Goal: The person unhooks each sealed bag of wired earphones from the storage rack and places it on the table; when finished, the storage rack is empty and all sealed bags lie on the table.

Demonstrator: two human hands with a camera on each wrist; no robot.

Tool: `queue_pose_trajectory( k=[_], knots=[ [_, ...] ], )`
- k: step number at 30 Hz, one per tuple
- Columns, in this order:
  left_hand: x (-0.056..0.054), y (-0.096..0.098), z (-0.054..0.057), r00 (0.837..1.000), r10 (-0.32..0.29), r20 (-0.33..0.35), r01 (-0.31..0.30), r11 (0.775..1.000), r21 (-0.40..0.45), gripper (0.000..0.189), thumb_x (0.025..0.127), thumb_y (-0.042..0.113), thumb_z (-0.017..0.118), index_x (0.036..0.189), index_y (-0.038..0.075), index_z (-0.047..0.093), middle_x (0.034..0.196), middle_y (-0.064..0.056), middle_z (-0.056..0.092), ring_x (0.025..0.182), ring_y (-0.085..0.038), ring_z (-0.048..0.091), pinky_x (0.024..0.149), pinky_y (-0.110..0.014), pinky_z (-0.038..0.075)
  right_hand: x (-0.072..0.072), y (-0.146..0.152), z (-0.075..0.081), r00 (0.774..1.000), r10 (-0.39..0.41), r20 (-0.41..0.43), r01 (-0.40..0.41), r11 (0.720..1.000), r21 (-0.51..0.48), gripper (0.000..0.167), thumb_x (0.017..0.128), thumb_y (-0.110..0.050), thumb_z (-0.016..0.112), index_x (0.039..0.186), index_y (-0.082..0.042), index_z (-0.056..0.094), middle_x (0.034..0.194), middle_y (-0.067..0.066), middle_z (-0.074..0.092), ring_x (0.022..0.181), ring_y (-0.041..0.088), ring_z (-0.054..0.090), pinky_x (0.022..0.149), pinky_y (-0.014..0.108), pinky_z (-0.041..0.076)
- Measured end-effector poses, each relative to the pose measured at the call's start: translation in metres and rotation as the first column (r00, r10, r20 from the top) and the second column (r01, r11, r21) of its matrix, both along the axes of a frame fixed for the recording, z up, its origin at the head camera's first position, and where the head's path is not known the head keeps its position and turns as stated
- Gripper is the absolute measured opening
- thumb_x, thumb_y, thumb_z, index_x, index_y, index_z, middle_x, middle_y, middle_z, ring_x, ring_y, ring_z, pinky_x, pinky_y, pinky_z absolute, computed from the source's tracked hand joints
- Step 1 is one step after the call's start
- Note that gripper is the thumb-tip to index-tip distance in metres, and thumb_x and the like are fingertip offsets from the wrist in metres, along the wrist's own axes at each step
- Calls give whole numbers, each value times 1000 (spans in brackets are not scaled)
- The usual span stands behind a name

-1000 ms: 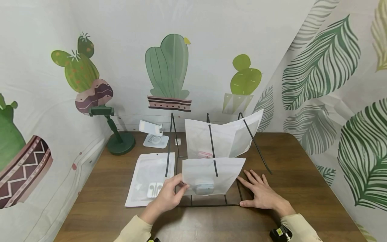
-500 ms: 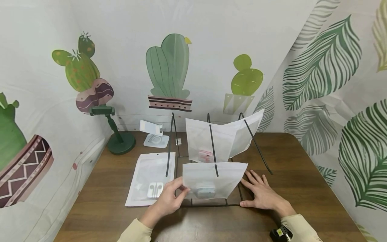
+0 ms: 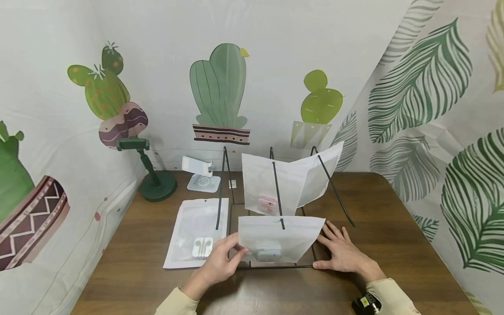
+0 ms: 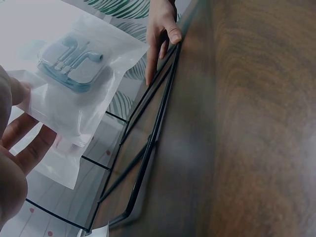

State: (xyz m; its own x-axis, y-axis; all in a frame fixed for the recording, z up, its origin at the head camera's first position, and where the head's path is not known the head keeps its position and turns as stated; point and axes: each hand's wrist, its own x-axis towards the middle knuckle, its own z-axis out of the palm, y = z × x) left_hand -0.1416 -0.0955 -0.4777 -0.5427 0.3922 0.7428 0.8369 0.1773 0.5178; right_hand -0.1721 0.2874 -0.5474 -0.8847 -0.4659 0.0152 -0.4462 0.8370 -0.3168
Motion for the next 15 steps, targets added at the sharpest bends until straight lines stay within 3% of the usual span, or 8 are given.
queue_pose_trajectory(
  k=[5,12,15],
  knots=[
    [-2,-1,-8,1000,-6,14,6,1000,0,38,72,-20,67,104,-1,60,90,-10,65,70,-18,64,69,-16,56,0,1,-1,1000,6,-9,-6,1000,-3,96,73,-73,66,150,-23,40,159,21,24,145,48,16,105,77,11],
    [-10,-7,-36,999,-36,31,36,999,-11,33,82,-8,67,112,4,61,97,-5,66,77,-13,65,71,-16,56,-1,2,-1,999,19,-30,-19,1000,-9,92,73,-72,67,149,-25,42,158,18,27,144,48,18,103,79,12],
    [-9,-7,-34,998,-47,31,48,999,-10,31,83,-7,66,111,5,61,97,-4,67,78,-13,66,71,-17,56,-1,2,-2,999,20,-38,-21,1000,-16,89,73,-71,68,146,-26,46,157,16,30,144,48,19,102,79,13]
  ],
)
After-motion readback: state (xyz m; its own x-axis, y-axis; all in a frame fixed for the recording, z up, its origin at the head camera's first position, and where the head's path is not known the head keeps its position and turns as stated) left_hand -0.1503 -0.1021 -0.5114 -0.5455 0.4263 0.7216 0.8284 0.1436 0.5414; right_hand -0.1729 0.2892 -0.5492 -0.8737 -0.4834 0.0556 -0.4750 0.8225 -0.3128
